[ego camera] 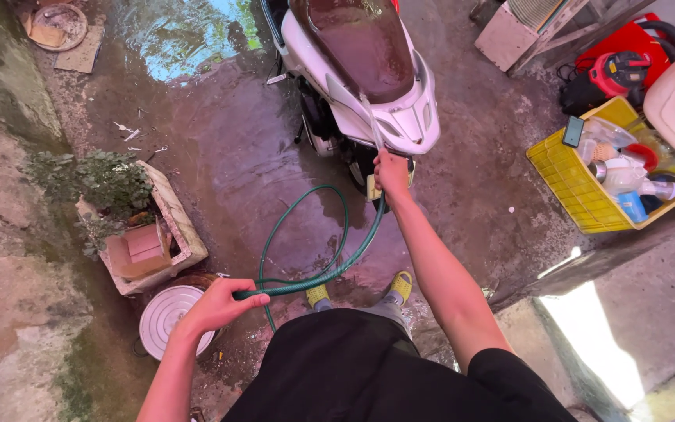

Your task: The person uses a green hose to spray water on a white scooter, focusing on the rear section and license plate. They move around the vehicle to rinse different parts, eventually squatting down to wash the lower areas and the ground.

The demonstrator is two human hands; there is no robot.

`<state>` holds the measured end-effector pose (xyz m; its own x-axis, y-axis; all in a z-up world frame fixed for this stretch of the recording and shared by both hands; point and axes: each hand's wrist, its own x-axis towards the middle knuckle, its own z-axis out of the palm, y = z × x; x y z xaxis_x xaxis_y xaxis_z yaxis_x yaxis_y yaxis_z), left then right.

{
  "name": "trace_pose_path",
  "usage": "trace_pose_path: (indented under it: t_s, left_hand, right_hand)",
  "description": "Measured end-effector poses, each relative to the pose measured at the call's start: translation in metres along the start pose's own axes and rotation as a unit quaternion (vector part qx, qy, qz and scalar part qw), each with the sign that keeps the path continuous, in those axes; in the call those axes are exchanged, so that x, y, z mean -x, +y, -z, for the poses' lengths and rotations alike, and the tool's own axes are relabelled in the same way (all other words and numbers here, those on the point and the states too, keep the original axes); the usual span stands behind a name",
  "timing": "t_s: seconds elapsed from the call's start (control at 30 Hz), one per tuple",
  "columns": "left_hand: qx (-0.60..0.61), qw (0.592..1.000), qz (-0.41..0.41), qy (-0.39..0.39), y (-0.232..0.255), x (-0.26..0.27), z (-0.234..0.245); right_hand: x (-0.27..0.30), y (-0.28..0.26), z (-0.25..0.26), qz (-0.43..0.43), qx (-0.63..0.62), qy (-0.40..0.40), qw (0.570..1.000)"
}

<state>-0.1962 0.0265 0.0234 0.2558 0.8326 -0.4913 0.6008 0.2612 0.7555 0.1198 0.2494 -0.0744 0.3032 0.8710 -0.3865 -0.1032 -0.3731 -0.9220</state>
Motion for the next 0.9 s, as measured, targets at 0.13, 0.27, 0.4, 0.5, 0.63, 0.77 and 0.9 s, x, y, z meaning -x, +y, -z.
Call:
trace_pose_path:
  t_s: [0.13, 0.27, 0.4, 0.5, 0.63, 0.77, 0.9]
  left_hand:
    - [-0.001, 1.0, 0.008, -0.001, 0.003, 0.002, 0.001]
    - [-0.003, 1.0, 0.01, -0.009, -0.003, 0.0, -0.001]
    - [-0.004, 1.0, 0.012, -0.015, -0.004, -0.002, -0.002]
    - [-0.005, 1.0, 0.012, -0.023, -0.008, -0.004, -0.005]
    - [-0.009, 1.0, 0.011, -0.025, -0.009, -0.005, -0.006]
    - [-0.007, 1.0, 0.009, -0.026, -0.007, -0.004, -0.006]
    - [0.0, 1.0, -0.001, -0.02, -0.006, -0.003, -0.006]
  right_hand:
    - [0.005, 0.023, 0.008, -0.029, 0.003, -0.005, 1.0]
    - [0.005, 0.05, 0.019, -0.059, 0.007, -0.002, 0.998]
    - [-0.005, 0.085, 0.029, -0.085, 0.003, 0.005, 0.996]
    - [-0.006, 0.095, 0.031, -0.094, -0.001, 0.015, 0.995]
    - [-0.01, 0.078, 0.023, -0.082, -0.007, 0.018, 0.996]
    - [-0.009, 0.041, 0.007, -0.053, -0.016, 0.01, 0.998]
    - [-0.015, 0.01, -0.011, -0.019, -0.019, -0.004, 1.0]
